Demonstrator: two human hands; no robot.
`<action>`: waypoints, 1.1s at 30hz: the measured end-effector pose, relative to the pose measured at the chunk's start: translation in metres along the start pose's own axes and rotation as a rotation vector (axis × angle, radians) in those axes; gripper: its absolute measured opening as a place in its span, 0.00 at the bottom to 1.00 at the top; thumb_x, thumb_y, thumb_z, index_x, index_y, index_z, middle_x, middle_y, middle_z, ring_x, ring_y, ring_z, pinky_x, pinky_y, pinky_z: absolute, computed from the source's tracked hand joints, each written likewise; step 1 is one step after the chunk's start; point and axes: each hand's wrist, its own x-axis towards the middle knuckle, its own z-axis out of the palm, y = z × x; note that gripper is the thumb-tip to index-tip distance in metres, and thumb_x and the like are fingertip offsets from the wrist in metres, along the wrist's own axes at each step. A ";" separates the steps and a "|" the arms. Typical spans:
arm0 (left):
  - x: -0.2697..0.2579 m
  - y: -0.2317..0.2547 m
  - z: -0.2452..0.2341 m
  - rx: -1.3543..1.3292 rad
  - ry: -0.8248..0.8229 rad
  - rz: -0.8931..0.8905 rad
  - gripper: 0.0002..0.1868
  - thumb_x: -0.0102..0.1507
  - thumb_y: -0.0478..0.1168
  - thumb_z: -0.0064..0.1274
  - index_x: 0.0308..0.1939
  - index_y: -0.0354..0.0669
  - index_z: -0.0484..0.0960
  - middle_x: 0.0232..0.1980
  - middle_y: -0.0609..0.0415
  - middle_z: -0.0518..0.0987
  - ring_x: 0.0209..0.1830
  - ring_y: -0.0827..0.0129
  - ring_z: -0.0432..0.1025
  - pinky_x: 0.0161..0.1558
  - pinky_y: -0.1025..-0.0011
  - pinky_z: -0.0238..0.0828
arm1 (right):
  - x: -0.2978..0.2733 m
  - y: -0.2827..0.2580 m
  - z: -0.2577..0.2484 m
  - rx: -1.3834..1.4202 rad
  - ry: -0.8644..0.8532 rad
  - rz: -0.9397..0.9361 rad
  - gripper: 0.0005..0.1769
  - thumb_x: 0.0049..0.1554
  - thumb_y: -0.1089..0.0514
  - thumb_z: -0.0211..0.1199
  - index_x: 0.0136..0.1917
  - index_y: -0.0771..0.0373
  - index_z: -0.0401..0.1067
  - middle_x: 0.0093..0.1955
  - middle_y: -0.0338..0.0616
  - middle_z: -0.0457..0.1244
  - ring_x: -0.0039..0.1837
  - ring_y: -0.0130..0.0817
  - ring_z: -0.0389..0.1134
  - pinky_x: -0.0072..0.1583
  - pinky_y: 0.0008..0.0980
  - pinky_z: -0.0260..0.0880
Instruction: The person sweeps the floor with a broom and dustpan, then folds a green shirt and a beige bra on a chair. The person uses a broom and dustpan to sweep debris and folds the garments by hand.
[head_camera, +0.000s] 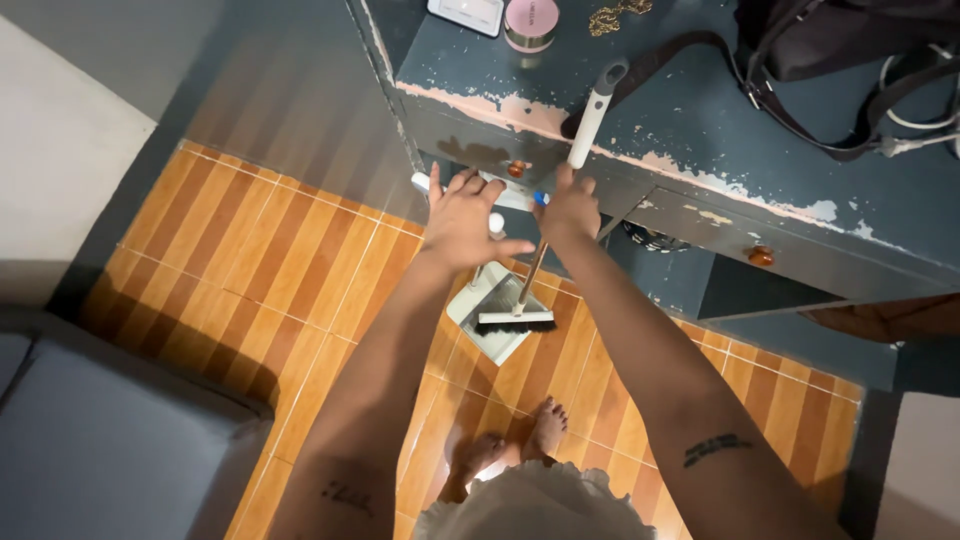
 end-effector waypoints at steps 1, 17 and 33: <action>0.000 0.001 -0.003 -0.017 0.022 -0.001 0.50 0.48 0.77 0.62 0.63 0.52 0.73 0.60 0.51 0.77 0.75 0.58 0.59 0.76 0.32 0.25 | -0.010 -0.006 -0.008 0.009 -0.027 0.021 0.45 0.59 0.38 0.67 0.78 0.49 0.47 0.63 0.54 0.52 0.62 0.66 0.67 0.57 0.58 0.74; 0.031 0.111 0.047 -0.175 0.152 0.402 0.31 0.60 0.66 0.57 0.63 0.62 0.76 0.53 0.58 0.77 0.55 0.55 0.75 0.57 0.50 0.69 | -0.226 0.126 -0.128 0.461 0.402 0.137 0.42 0.54 0.42 0.70 0.76 0.46 0.54 0.65 0.52 0.58 0.66 0.63 0.66 0.65 0.58 0.70; -0.153 0.523 0.137 -0.679 -0.502 1.357 0.26 0.60 0.53 0.67 0.57 0.50 0.77 0.53 0.49 0.78 0.58 0.49 0.76 0.59 0.55 0.73 | -0.598 0.280 -0.123 0.355 1.105 1.100 0.38 0.57 0.46 0.71 0.74 0.52 0.58 0.65 0.54 0.59 0.65 0.57 0.68 0.62 0.55 0.72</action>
